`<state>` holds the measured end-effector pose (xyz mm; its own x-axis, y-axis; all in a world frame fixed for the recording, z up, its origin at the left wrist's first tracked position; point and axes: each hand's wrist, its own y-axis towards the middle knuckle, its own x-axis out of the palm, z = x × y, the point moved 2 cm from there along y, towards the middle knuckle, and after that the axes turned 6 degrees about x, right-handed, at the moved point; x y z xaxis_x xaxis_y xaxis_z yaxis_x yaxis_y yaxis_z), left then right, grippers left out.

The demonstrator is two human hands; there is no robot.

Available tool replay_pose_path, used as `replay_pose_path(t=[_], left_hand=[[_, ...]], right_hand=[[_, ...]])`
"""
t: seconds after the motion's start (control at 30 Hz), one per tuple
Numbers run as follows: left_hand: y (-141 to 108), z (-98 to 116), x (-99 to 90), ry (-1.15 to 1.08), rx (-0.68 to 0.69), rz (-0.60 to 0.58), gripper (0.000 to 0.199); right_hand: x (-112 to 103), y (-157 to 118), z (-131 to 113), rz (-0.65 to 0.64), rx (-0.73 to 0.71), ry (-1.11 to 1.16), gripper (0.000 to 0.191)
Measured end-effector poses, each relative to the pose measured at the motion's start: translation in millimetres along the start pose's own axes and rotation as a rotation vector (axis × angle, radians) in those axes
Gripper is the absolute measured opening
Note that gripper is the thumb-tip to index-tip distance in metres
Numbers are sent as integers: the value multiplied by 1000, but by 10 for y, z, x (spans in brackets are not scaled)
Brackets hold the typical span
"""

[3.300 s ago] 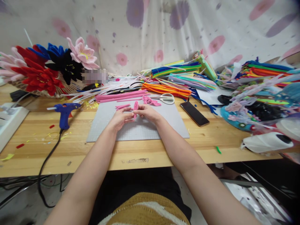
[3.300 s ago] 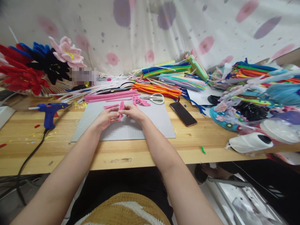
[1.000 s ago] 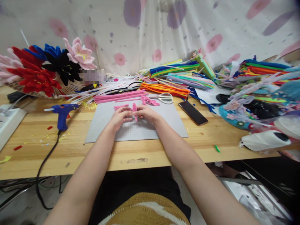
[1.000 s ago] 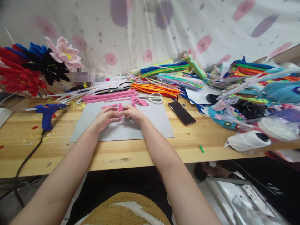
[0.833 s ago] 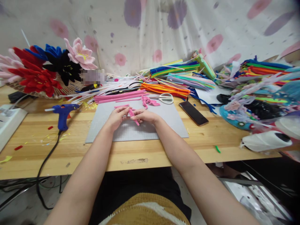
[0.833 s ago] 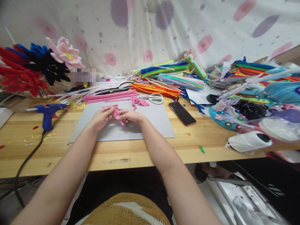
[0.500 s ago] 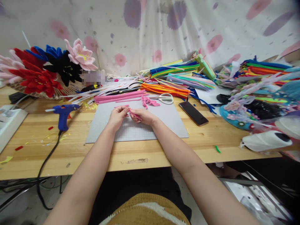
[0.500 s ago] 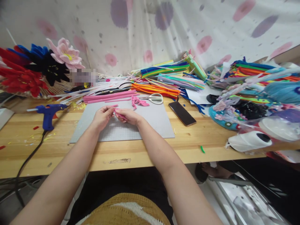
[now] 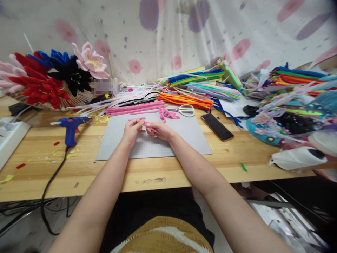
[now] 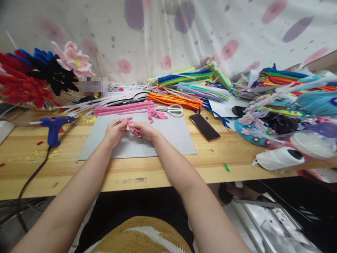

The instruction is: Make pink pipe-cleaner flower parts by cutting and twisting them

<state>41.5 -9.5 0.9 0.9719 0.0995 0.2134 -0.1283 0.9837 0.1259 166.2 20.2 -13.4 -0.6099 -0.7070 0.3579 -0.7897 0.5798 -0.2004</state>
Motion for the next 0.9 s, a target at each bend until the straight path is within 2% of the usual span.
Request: replay_pose_path(t=[0.1,0.2,0.33,0.4,0.47,0.7,0.9], left_hand=[[13,35,-50,59,-5,1,26],[12,51,-69,172,61,-74,25],[-34,73,-29,448,287,-238,23],[-69,90,-2,532,400,-273,24],[-101,100,23,571,442,-272,25],[-127,76,93,520,385,-214,29],[-7,27,-42,340,271,-72,34]], right_hand=[[1,-14,-14,12,-4,-31,30],[18,-31,-30,-37,50,-6,34],[7,-62,-32,-185,180,99,39],[-17,-79,-29,-262,233,147,41],[-43,-93,-24,-311,263,171,43],[-59,-116,-21,-317,293,191,44],[-170,-175,-96,-146,206,121,32]])
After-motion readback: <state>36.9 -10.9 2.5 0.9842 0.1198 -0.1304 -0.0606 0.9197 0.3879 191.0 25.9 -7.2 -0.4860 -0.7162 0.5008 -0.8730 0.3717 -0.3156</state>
